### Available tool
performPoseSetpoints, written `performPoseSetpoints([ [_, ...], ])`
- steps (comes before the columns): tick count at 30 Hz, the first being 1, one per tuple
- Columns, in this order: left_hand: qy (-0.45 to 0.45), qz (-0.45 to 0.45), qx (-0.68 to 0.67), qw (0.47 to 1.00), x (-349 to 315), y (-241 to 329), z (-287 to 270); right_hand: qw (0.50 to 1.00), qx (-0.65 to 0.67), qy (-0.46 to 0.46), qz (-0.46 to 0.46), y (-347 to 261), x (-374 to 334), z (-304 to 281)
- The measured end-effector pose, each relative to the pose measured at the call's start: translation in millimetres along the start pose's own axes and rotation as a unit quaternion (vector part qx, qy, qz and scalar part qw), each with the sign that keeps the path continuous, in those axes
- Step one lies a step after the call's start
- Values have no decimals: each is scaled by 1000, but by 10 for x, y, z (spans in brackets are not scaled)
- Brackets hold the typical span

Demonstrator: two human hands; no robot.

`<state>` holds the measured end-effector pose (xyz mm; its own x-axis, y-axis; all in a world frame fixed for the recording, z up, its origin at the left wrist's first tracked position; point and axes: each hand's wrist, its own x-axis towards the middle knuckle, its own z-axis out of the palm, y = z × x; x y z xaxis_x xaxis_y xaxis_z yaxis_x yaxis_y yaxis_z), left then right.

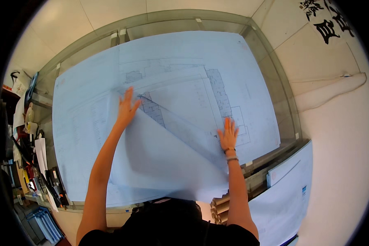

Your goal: The person folds large blue blueprint sheets on a glass table. They smooth the paper, use a black handheld tool to press creases, and fold the sheets multiple times to reduce their size. The person handles the sheets by hand throughout the process.

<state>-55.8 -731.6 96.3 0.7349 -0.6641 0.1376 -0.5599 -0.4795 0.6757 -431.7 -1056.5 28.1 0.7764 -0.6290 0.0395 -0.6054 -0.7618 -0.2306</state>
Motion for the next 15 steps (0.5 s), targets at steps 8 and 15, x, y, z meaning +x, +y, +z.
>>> performPoseSetpoints([
  [8,20,-261,97,960,-2294,-1205,-353,996,70,-18,-46,-498,-1569,-728],
  [15,-26,-230,-23,972,-1839,-1035,-255,942,22,-163,-292,-1786,-1968,-868],
])
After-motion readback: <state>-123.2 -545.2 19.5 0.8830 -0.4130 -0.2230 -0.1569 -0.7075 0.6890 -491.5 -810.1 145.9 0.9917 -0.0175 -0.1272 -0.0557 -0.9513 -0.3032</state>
